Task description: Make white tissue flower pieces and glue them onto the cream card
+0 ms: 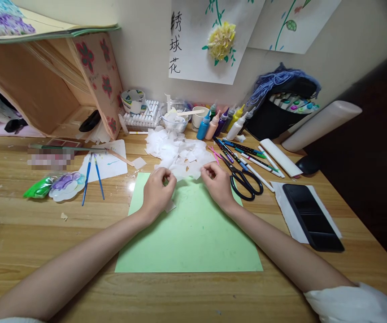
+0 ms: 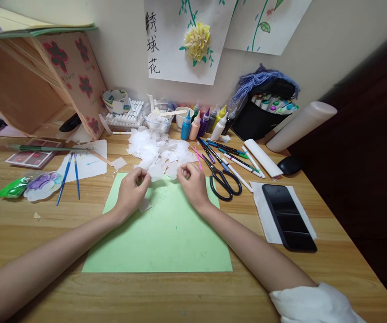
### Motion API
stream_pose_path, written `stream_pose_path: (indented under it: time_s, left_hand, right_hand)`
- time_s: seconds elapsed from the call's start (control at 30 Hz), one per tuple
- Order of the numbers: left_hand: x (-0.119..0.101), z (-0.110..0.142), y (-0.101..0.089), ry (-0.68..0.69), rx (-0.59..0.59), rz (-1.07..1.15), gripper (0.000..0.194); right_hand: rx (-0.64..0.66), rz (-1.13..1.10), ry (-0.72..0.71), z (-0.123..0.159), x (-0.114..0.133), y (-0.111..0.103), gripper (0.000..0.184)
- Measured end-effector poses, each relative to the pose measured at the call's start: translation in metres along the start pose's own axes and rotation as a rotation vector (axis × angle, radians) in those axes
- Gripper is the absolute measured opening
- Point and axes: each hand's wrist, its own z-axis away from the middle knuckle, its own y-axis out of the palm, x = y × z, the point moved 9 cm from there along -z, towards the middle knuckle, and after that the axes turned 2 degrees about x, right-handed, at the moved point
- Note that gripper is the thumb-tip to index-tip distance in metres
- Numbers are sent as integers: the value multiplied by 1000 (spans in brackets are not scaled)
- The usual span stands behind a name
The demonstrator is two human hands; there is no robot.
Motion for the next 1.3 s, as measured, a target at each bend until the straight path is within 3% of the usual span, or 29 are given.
stream_pose_path:
  time_s: [0.1, 0.2, 0.23, 0.3, 0.37, 0.5, 0.57, 0.7, 0.77, 0.87, 1.1, 1.23, 1.3]
  left_hand:
    - [14, -5, -7, -59, -82, 10, 12]
    - [18, -8, -12, -37, -156, 15, 12]
    - [19, -7, -13, -37, -178, 27, 14]
    - [21, -6, -17, -44, -229, 64, 16]
    - [22, -5, -19, -54, -270, 107, 13]
    - [23, -3, -22, -61, -295, 152, 10]
    - [22, -3, -21, -51, -290, 166, 10]
    - [17, -4, -19, -13, -251, 197, 12]
    - [13, -3, -19, 11, -249, 208, 12]
    - [12, -2, -21, 22, -269, 216, 13]
    - [10, -3, -19, 43, -243, 218, 12]
    - [-1, -4, -10, 103, -105, 222, 17]
    - [-11, -2, -3, 159, -8, 199, 22]
  right_hand:
    - [-109, 12, 71, -4, -12, -13, 10]
    - [-114, 56, -109, 0, 14, -15, 20]
    - [-28, 59, -210, 5, 28, -6, 17]
    - [269, 30, -420, 23, 58, 23, 12]
    - [469, 45, -522, 43, 74, 44, 16]
    - [496, 161, -523, 52, 76, 59, 12]
    - [458, 196, -512, 48, 72, 59, 4]
    - [384, 175, -452, 38, 65, 49, 6]
    - [435, 135, -475, 40, 68, 51, 4]
    - [549, 125, -525, 49, 76, 59, 21]
    - [446, 90, -419, 44, 69, 56, 6]
    - [292, -203, -113, 20, 38, 37, 12]
    - [285, -395, 53, 12, 21, 35, 17]
